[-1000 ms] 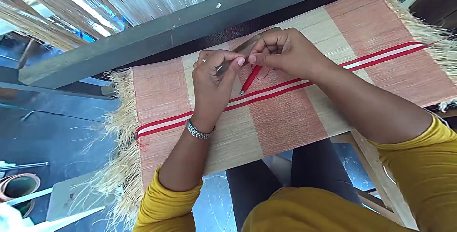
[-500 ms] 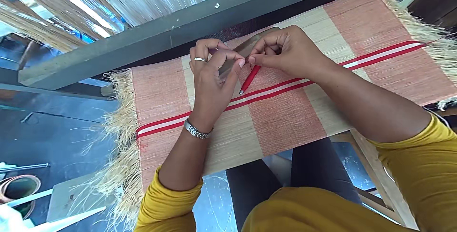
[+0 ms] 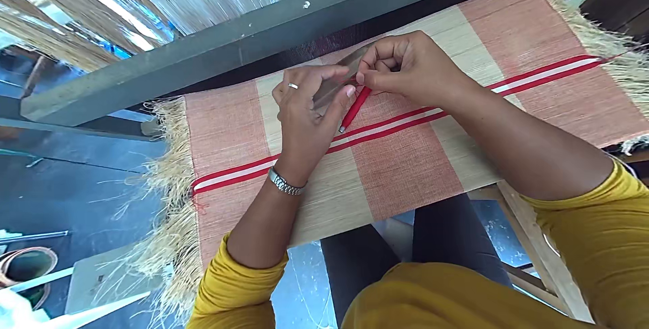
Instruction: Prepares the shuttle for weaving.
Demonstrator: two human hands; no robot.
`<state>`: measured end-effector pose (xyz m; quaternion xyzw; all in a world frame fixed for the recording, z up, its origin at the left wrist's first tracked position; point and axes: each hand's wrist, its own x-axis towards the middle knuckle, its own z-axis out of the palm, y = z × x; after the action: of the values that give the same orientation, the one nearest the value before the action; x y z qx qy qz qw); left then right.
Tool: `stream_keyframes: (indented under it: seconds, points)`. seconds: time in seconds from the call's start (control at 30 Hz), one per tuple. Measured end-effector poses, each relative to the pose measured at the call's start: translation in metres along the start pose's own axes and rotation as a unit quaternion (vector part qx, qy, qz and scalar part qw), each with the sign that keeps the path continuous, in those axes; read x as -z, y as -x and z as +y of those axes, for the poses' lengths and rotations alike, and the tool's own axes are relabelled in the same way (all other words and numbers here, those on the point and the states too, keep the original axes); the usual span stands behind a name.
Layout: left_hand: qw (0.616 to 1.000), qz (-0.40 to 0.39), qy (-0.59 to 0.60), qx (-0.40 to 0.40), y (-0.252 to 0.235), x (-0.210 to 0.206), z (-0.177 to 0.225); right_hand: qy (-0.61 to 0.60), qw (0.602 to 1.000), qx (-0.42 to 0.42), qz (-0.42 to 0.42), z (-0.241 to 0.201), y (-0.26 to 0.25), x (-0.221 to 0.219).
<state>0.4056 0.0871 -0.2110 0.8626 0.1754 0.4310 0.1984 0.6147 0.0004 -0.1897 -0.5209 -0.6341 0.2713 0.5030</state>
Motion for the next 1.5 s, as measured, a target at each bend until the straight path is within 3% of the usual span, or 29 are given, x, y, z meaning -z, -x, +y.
stream_keyframes:
  seconds: [0.17, 0.43, 0.6, 0.8, 0.93, 1.07, 1.3, 1.5]
  points:
    - [0.998, 0.005, 0.051, 0.022, 0.001, 0.000, 0.000, 0.005, 1.000, 0.016, -0.011, 0.001, 0.000, -0.001]
    - [0.998, -0.042, -0.038, 0.020, 0.000, 0.002, 0.000, 0.024, 0.999, 0.027, -0.006, 0.001, 0.001, -0.008]
    - [0.997, -0.055, -0.047, 0.017, 0.001, 0.002, -0.001, 0.066, 0.996, 0.050, 0.027, -0.002, 0.003, -0.012]
    - [0.995, -0.081, -0.058, 0.022, 0.001, 0.001, 0.000, 0.080, 0.995, 0.052, 0.004, 0.000, 0.004, -0.013]
    - [0.990, -0.073, -0.112, 0.053, -0.001, 0.004, -0.009, 0.095, 0.994, 0.052, 0.013, 0.013, -0.003, -0.003]
    - [0.966, -0.159, -0.180, 0.094, 0.000, 0.007, -0.028, 0.159, 0.986, 0.028, 0.045, 0.021, -0.007, -0.003]
    - [0.960, -0.184, -0.117, 0.174, 0.000, 0.005, -0.025, 0.258, 0.965, 0.029, 0.029, 0.027, -0.025, -0.026]
    - [0.958, -0.192, -0.085, 0.197, -0.002, 0.008, -0.029, 0.319, 0.946, -0.048, -0.017, 0.017, -0.051, -0.035]
